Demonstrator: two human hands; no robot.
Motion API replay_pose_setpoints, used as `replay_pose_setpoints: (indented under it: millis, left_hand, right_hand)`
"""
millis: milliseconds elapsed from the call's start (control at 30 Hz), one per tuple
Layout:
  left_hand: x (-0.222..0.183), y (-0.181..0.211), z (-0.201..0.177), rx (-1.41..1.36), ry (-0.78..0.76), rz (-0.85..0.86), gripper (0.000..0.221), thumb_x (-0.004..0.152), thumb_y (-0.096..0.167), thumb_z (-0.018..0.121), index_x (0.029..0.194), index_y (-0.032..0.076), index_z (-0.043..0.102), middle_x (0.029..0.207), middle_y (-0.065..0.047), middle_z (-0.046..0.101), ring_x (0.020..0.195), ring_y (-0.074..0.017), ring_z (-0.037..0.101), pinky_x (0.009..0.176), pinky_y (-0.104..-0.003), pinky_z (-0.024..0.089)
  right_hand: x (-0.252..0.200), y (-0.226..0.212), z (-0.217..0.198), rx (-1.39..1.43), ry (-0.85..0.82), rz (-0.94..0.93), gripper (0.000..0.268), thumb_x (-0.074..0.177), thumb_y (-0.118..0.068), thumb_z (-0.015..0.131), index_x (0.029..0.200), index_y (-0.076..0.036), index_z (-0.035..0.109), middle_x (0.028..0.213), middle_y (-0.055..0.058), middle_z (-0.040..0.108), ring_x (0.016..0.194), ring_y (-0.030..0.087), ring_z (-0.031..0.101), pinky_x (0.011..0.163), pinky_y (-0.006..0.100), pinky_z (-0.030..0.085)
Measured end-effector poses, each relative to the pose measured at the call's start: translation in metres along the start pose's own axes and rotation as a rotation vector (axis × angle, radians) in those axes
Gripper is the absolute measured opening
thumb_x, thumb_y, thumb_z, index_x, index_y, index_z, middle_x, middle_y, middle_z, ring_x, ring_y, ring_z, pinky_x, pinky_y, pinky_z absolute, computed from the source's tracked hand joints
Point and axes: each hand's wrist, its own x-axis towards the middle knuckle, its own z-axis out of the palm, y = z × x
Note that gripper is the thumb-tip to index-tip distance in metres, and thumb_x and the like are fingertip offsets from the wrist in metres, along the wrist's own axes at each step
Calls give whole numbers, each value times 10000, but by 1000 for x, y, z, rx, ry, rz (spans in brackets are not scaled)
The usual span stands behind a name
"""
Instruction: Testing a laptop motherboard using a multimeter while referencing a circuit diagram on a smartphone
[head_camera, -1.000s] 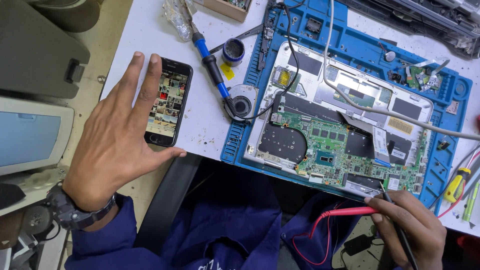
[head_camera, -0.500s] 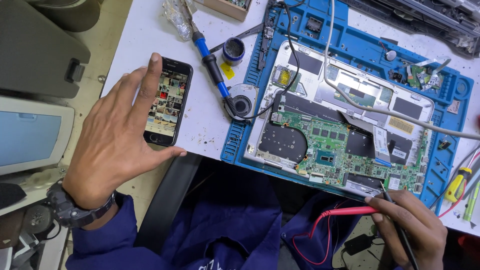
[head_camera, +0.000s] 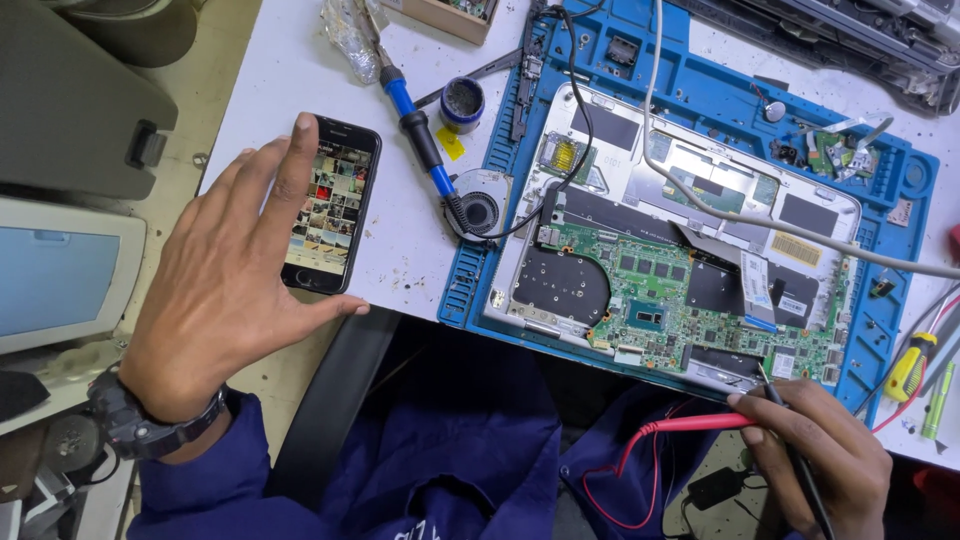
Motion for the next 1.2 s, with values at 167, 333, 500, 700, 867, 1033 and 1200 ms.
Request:
replay_pose_setpoints:
  millis: [167,333,500,700,867,1033,1200]
  left_hand:
    - [2,2,-3,-10,-41,-31,1490,613,658,868,1672,149,-49,1570,-207,417,1407,-390,432,1062,-554,443]
    - [1,2,-3,-24,-64,-46,1505,612,693,853,1666,163,-82,1567,-240,410,1433,-416,412,1079,-576,428]
    - [1,3,-4,-33,-49,-32,1502,609,672,864,1663,156,-74,1614,-233,375,1434,-425,408,1096,-578,414]
    - [-2,5,-4,-74,-48,-34,1512,588,654,876,1656,193,-90,1664,-183,315,1528,-489,266,1144,-631,333]
    - [-6,17,-3,-140,83,80,1269,725,676,787,1660,150,109,1664,-187,375,1548,-425,322,1211,-613,339]
    - [2,62,1,-373,230,315,883,861,495,801,1512,38,418,1434,-162,642,1309,-347,643,1167,-546,511]
    - [21,132,-5,-641,117,699,314,1002,142,739,1274,14,651,1101,-113,737,961,-278,718,758,-411,548]
  right_hand:
    - [5,-3,-1,10,-6,-34,213,939,-104,602,1053,29,722,911,175,656,787,288,627,764,374,503]
    - [5,-6,-2,3,-17,-5,207,942,-106,604,1055,17,725,899,165,646,783,278,624,755,370,493]
    - [4,-5,-2,-3,-18,2,198,939,-98,611,1052,14,727,917,166,659,805,282,640,774,372,509]
    - [3,-3,-1,8,-3,-14,201,936,-96,610,1049,20,730,919,169,648,809,282,636,791,367,512]
    - [8,-12,-2,24,-4,-11,179,936,-95,610,1021,19,719,928,164,680,813,286,651,797,374,524]
    - [5,-10,-5,168,5,-18,187,914,-101,612,1031,-5,720,941,150,674,838,256,689,835,334,544]
    - [19,-26,-6,429,-135,-153,197,967,-195,563,1023,-59,694,813,86,656,660,213,615,606,300,494]
